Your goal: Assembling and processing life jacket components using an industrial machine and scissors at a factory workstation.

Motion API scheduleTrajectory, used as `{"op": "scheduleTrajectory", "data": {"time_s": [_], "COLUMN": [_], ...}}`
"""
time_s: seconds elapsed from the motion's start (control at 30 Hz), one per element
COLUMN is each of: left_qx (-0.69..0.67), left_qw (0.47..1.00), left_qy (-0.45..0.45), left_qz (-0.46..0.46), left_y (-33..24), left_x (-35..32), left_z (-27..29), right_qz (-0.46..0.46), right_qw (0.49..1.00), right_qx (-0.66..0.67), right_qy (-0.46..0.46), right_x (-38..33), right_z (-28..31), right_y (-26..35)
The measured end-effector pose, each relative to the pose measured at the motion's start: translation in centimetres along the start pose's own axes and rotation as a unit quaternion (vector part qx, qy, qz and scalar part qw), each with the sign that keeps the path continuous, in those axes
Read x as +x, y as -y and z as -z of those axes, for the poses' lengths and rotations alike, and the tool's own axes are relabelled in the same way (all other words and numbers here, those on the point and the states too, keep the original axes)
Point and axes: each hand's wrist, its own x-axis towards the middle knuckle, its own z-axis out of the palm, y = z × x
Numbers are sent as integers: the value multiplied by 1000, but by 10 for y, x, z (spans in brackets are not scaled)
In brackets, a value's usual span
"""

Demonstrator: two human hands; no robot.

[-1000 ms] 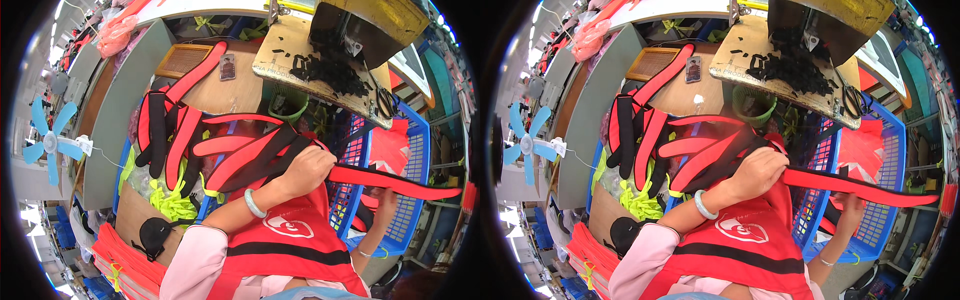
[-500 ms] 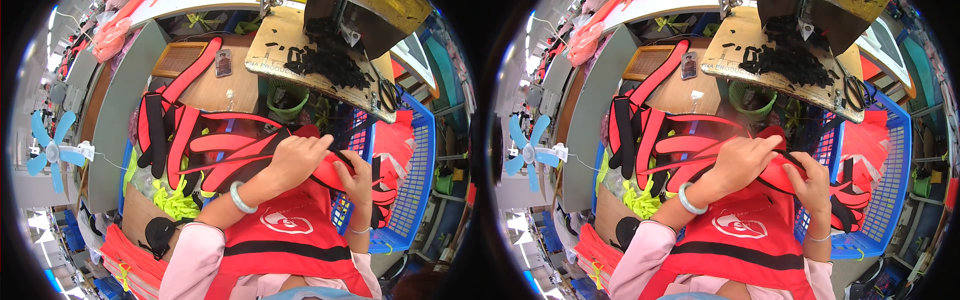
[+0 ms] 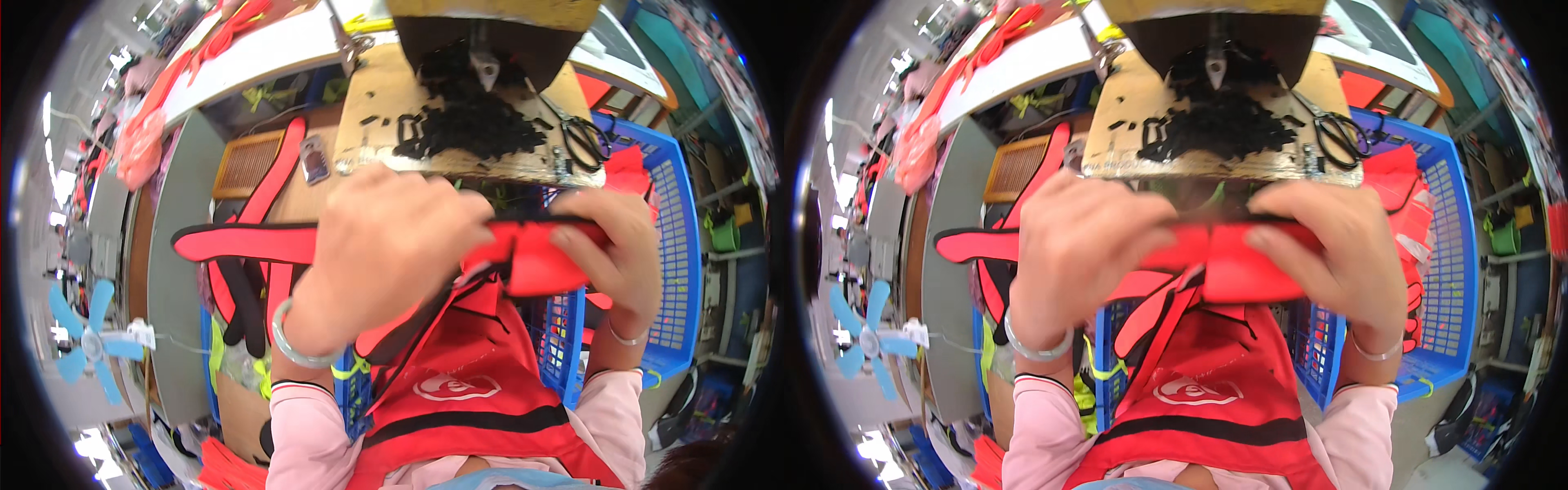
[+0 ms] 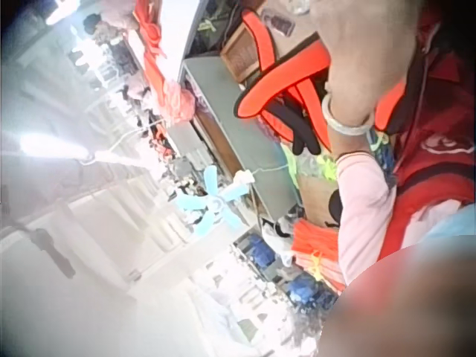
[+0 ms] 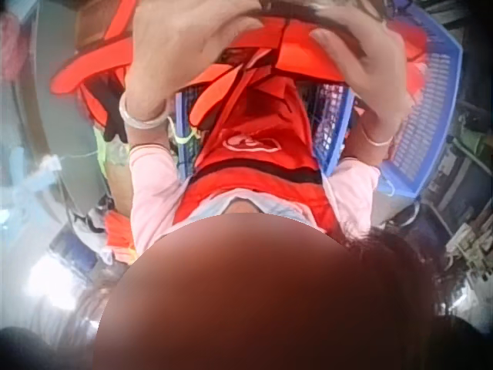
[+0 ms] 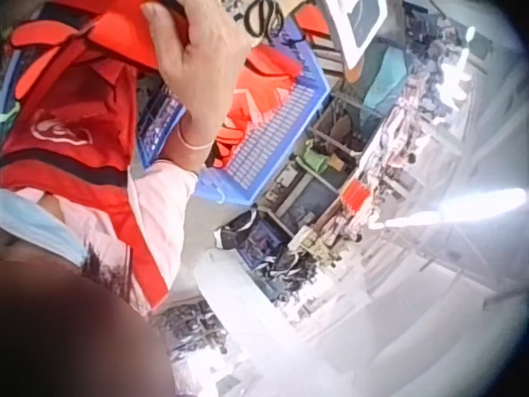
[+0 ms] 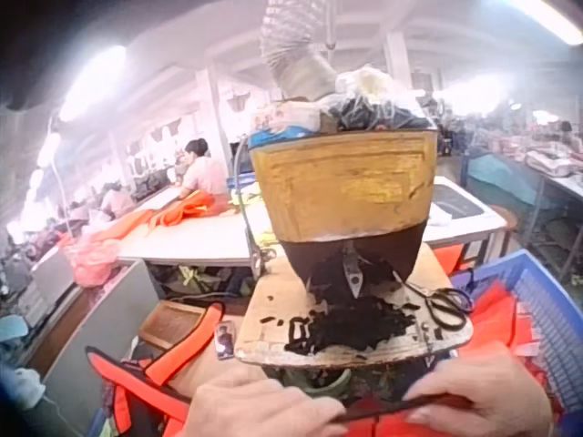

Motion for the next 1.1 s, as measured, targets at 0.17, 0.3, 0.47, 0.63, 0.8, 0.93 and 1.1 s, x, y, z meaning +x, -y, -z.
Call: {"op": "scheduleTrajectory", "data": {"time_s": [0.17,0.3,0.47,0.63,0.8,0.93,1.1], "left_qx": [-149,-230,-248,-247,-279,-290,-295], "left_qw": [974,940,932,922,908,901,892], "left_qy": [108,158,172,198,213,204,214], "left_qz": [134,196,202,224,229,248,267], "left_y": [62,92,124,142,149,153,159], "left_x": [30,46,63,71,81,85,86], "left_z": [-47,-63,-87,-100,-98,-98,-101], "right_qz": [-127,-139,-195,-225,-221,-215,-228], "right_qw": [988,983,969,957,955,955,948], "right_qx": [26,66,94,112,116,146,177], "right_qy": [88,105,117,143,160,139,135], "right_x": [28,47,58,69,79,85,88], "right_z": [-19,-22,-34,-39,-35,-38,-38], "right_y": [-70,-91,-124,-141,-147,-157,-159]}}
